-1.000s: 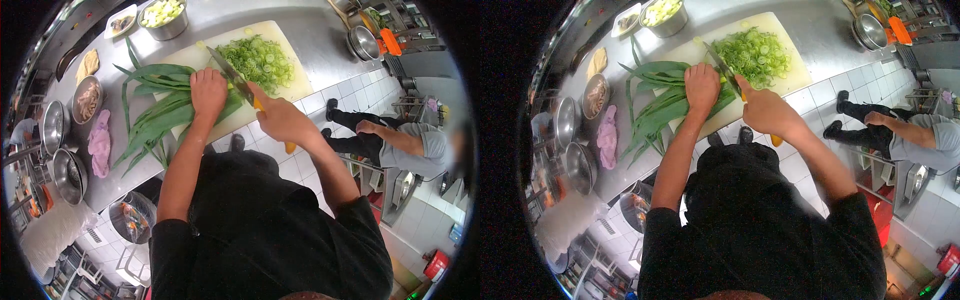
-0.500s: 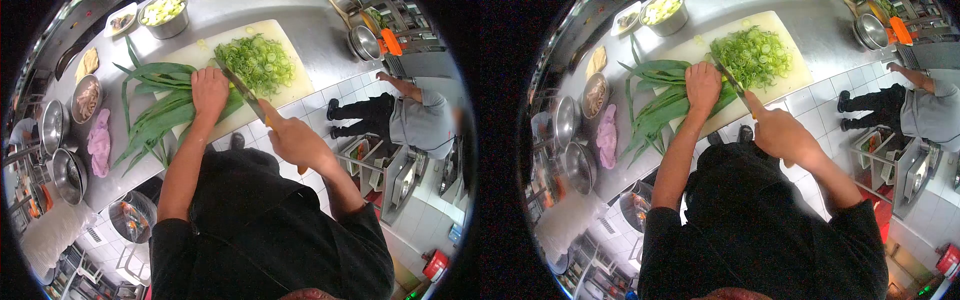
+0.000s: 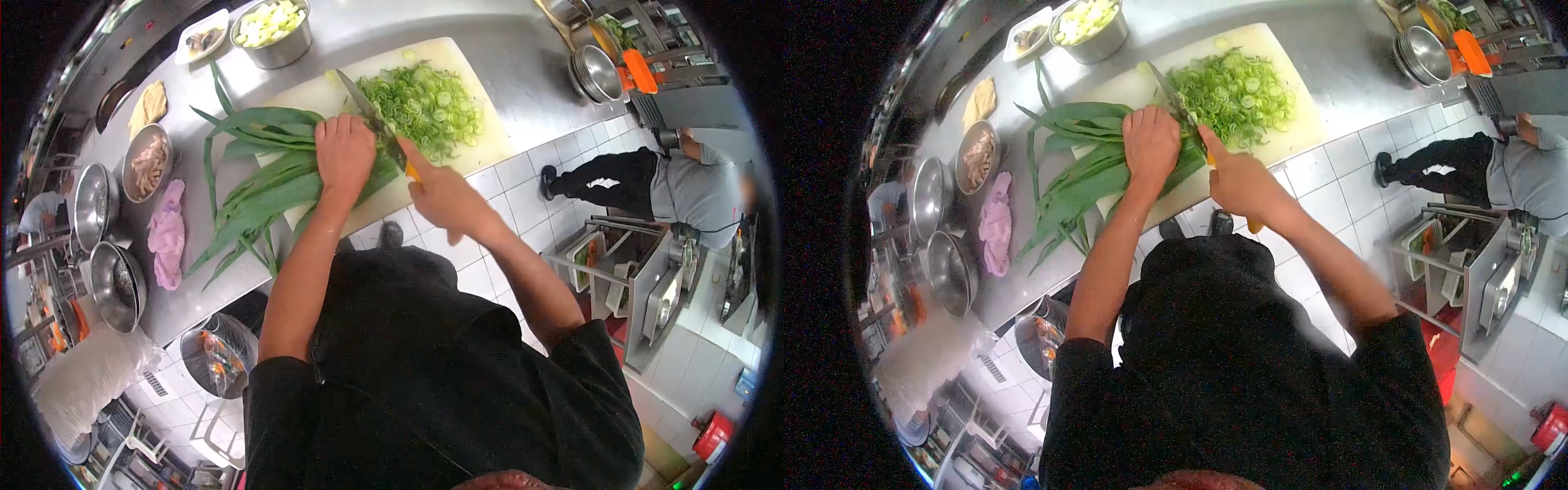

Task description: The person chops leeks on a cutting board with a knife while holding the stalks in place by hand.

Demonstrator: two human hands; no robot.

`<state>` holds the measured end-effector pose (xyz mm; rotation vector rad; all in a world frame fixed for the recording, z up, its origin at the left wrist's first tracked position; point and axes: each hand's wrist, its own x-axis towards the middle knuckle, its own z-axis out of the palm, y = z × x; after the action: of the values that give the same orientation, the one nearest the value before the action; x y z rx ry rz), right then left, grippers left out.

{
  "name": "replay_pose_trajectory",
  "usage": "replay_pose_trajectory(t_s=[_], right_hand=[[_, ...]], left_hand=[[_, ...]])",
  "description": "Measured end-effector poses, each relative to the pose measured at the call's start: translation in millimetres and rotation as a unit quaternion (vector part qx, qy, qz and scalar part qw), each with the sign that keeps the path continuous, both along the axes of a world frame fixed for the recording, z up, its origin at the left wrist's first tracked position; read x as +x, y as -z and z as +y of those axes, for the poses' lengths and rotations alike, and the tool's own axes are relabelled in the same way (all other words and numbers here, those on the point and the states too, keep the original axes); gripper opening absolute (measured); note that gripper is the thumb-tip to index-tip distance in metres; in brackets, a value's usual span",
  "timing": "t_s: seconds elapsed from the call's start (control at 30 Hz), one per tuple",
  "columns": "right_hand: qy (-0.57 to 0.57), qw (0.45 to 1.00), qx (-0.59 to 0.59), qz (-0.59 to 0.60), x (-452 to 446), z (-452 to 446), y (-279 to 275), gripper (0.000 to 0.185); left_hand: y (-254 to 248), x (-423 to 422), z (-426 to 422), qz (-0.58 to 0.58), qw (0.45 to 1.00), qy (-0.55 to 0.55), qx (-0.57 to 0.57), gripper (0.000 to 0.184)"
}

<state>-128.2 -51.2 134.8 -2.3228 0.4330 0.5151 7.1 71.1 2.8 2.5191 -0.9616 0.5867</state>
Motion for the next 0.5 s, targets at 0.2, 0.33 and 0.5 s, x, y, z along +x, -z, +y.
replay_pose_trajectory(t_s=[0.2, 0.33, 0.5], right_hand=[[-0.019, 0.998, -0.027, 0.044, -9, 4, -52, 0.071], [-0.024, 0.994, -0.020, 0.104, -13, 8, -77, 0.070], [-0.038, 0.996, -0.040, 0.071, -23, 8, -69, 0.070]], left_hand=[[-2, 3, 0, -0.004, 1.000, 0.014, 0.002, 0.014], [-2, 2, 1, 0.000, 1.000, 0.018, -0.012, 0.013], [0, 2, 0, 0.009, 1.000, 0.017, -0.011, 0.012]])
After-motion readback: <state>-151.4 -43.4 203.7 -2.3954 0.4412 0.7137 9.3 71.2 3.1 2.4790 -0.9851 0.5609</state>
